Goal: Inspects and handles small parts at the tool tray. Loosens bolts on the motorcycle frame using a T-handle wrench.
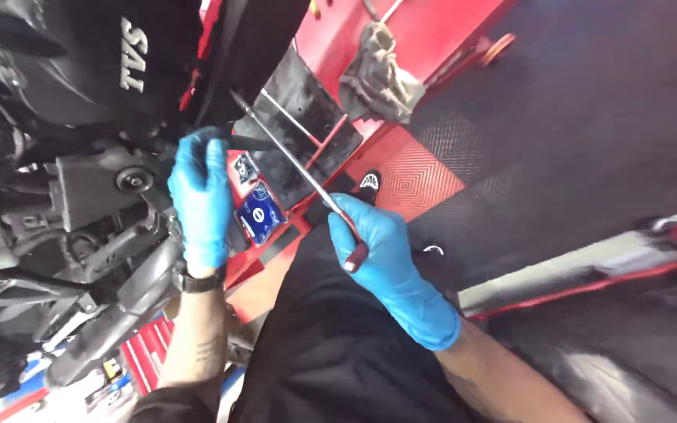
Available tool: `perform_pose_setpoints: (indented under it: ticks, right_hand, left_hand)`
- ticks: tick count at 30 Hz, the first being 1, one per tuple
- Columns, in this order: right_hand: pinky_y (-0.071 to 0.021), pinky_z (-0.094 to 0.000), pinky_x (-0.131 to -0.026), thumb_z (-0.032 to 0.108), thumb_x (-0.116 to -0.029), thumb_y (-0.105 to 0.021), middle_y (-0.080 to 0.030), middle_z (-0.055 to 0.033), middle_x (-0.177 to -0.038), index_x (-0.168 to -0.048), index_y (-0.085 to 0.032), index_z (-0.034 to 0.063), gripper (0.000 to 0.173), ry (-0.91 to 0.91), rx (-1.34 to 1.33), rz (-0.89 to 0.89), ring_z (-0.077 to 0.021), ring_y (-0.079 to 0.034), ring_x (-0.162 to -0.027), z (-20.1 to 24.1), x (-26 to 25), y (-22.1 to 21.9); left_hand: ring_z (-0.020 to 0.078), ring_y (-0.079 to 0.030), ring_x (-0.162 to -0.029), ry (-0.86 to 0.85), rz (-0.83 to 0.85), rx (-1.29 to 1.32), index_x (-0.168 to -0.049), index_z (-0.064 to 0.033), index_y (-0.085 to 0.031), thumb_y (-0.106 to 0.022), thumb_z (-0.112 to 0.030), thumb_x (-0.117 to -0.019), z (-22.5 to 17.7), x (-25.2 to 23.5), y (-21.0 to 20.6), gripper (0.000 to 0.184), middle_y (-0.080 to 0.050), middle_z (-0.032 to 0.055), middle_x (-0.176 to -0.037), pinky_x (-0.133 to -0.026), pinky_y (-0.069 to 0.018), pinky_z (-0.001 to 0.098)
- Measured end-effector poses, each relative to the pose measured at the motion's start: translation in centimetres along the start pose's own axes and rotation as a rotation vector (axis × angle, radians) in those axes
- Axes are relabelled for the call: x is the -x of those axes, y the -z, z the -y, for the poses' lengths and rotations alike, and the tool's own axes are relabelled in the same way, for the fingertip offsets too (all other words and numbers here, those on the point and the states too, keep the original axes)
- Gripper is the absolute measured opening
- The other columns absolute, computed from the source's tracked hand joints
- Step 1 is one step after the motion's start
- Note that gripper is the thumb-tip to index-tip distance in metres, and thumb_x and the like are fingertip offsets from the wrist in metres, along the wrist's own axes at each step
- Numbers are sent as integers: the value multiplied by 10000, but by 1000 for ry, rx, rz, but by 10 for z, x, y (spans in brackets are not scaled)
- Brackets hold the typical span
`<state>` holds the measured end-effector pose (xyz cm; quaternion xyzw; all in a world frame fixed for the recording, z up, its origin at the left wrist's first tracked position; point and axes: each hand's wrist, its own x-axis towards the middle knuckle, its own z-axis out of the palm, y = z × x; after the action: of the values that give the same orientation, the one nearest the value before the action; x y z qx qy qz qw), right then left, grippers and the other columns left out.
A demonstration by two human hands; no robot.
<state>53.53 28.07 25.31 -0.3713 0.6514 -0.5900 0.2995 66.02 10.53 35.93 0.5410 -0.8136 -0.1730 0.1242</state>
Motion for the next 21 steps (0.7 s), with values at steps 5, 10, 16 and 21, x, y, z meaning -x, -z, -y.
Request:
perform_pose_setpoints:
  ticks: [5, 10, 16, 21]
  right_hand:
    - [-502, -151, -656, 102, -976, -569, -711, 5, -821, -1115, -743, 19, 237, -76, -273, -12, 39, -598, -696, -16, 1, -3]
    - [-531, -130, -716, 59, -972, -581, -737, -22, -898, -1118, -737, -7, 224, -107, -396, -25, 50, -630, -752, -26, 6, -11]
    - [-524, -116, -704, 47, -963, -580, -742, -11, -900, -1097, -746, 0, 219, -133, -445, -15, 66, -625, -749, -31, 17, -1]
    - [-496, -115, -627, 56, -958, -598, -710, 15, -815, -1078, -749, 21, 196, -111, -399, 26, 65, -583, -666, -34, 4, 12]
  left_hand:
    - [456, -464, -1391, 124, 72, -423, -1586, -60, -346, -435, -508, -1055, 27, -58, -6, 700, -460, 253, -1532, -1098, -376, 676]
    - [312, -504, -1400, 178, -76, -342, -1478, -30, -514, -564, -471, -1012, 42, -94, -26, 644, -575, 202, -1446, -1197, -351, 504]
    - [254, -644, -1205, 152, -209, -286, -1329, -61, -631, -662, -410, -967, 41, -81, -32, 504, -691, 143, -1248, -1073, -479, 464]
    - [272, -608, -1270, 206, -250, -395, -1366, -54, -615, -640, -425, -976, 34, -78, -33, 539, -665, 156, -1312, -1113, -444, 465]
